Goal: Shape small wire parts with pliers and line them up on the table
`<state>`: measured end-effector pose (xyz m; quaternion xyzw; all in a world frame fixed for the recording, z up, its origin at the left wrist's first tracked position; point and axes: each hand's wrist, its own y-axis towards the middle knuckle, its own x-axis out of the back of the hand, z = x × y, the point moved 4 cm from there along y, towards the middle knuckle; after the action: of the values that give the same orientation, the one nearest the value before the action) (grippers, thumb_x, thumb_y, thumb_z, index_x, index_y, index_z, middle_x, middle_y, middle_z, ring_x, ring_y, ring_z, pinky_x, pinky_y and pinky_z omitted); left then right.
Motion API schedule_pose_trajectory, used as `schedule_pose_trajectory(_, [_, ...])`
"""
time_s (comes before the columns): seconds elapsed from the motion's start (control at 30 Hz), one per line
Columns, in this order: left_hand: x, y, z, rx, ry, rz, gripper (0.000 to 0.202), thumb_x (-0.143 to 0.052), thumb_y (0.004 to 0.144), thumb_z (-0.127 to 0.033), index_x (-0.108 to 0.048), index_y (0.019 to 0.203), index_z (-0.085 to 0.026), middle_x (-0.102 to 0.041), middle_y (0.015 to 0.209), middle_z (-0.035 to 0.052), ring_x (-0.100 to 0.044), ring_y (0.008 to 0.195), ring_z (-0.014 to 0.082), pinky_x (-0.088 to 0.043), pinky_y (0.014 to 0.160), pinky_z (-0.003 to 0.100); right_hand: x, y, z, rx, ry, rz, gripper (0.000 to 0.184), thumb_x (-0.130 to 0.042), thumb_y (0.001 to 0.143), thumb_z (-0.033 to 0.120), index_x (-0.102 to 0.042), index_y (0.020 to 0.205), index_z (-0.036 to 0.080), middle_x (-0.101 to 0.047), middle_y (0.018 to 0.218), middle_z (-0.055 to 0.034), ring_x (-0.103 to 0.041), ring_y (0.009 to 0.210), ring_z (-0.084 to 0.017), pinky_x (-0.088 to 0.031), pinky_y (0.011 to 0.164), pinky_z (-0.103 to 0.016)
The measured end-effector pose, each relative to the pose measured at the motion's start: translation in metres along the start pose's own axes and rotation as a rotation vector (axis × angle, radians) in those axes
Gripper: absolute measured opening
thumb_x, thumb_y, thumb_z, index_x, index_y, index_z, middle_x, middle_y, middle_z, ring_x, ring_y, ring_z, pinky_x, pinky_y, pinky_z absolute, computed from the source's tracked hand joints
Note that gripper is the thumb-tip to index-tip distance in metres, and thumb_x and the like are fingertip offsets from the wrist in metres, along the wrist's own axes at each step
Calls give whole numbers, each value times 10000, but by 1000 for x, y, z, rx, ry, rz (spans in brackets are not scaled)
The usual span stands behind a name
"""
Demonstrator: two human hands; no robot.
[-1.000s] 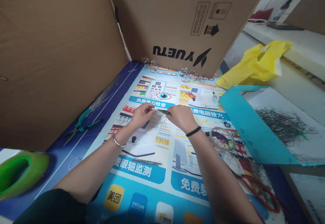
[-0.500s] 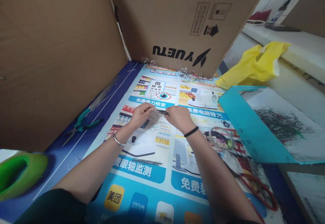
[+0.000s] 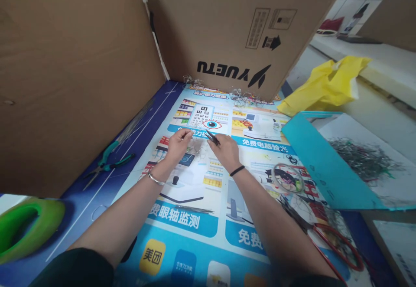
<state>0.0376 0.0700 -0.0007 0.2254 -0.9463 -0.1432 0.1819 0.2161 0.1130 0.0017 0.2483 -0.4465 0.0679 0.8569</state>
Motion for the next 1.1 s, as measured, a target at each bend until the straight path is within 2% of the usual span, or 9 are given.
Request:
schedule_pose_trajectory(0.1, [1, 0, 0, -20, 27, -26, 149, -521, 809, -280, -631, 782, -183, -631, 777, 13, -553, 772, 133, -420, 743, 246, -4, -1, -1, -61, 223, -14, 310, -513, 789, 460, -614, 702, 181, -563, 644, -10, -482, 609, -136, -352, 579, -257])
schedule_pose_trajectory(0.2, [1, -1, -1, -35, 47, -30, 158, -515, 815, -289, -630, 779, -188, -624, 756, 9, -548, 749, 132, -420, 730, 248, -2, -3, 2, -119, 455, -43, 318, -520, 781, 465, -645, 787, 173, -593, 690, -5, -501, 633, -129, -388, 612, -256])
schedule_pose_trajectory(0.3, [1, -3, -2, -41, 52, -33, 168, -510, 819, -302, -626, 783, -188, -621, 748, 7, -548, 753, 134, -419, 732, 251, -2, -5, 4, -137, 553, -43, 340, -525, 776, 472, -658, 825, 164, -603, 691, -7, -511, 639, -130, -403, 619, -262])
schedule_pose_trajectory(0.57, [1, -5, -4, -1, 4, 6, 190, -500, 821, -330, -613, 786, -181, -614, 757, 8, -551, 757, 132, -422, 726, 246, -10, -5, 8, -30, 381, -66, 322, -559, 773, 408, -646, 1004, 200, -653, 880, -42, -560, 731, -159, -440, 665, -282])
schedule_pose_trajectory(0.7, [3, -4, -3, 30, -14, -12, 190, -512, 811, -343, -612, 785, -183, -597, 720, 1, -544, 725, 128, -423, 694, 241, -8, -6, 9, 46, 329, -65, 304, -521, 808, 455, -672, 922, 216, -654, 799, -37, -565, 746, -173, -445, 696, -299])
schedule_pose_trajectory(0.8, [5, -3, -1, 40, -25, -40, 185, -518, 808, -341, -613, 800, -183, -585, 704, 0, -538, 702, 123, -423, 675, 235, -4, -5, 8, 66, 363, -87, 339, -513, 813, 472, -669, 978, 219, -668, 891, -45, -578, 850, -189, -446, 771, -312])
schedule_pose_trajectory(0.93, [8, 0, 0, 45, -48, -67, 185, -508, 817, -332, -609, 829, -178, -568, 685, 0, -524, 661, 112, -422, 644, 226, 5, -3, 2, -85, 549, -101, 432, -498, 811, 505, -637, 1086, 202, -667, 957, -44, -589, 863, -176, -458, 764, -307])
schedule_pose_trajectory(1.03, [10, 1, 0, 55, -66, -88, 181, -507, 819, -330, -603, 848, -179, -556, 680, -3, -507, 621, 99, -422, 616, 217, 10, 1, -2, -205, 725, -51, 514, -464, 810, 556, -605, 1134, 182, -666, 839, -34, -591, 770, -149, -472, 682, -287])
schedule_pose_trajectory(1.1, [10, 1, 0, 75, -91, -86, 182, -505, 821, -335, -595, 846, -179, -543, 668, -11, -486, 578, 86, -418, 584, 209, 12, 3, -4, -269, 777, -18, 532, -467, 793, 585, -616, 1092, 170, -654, 783, -38, -588, 721, -141, -470, 626, -269])
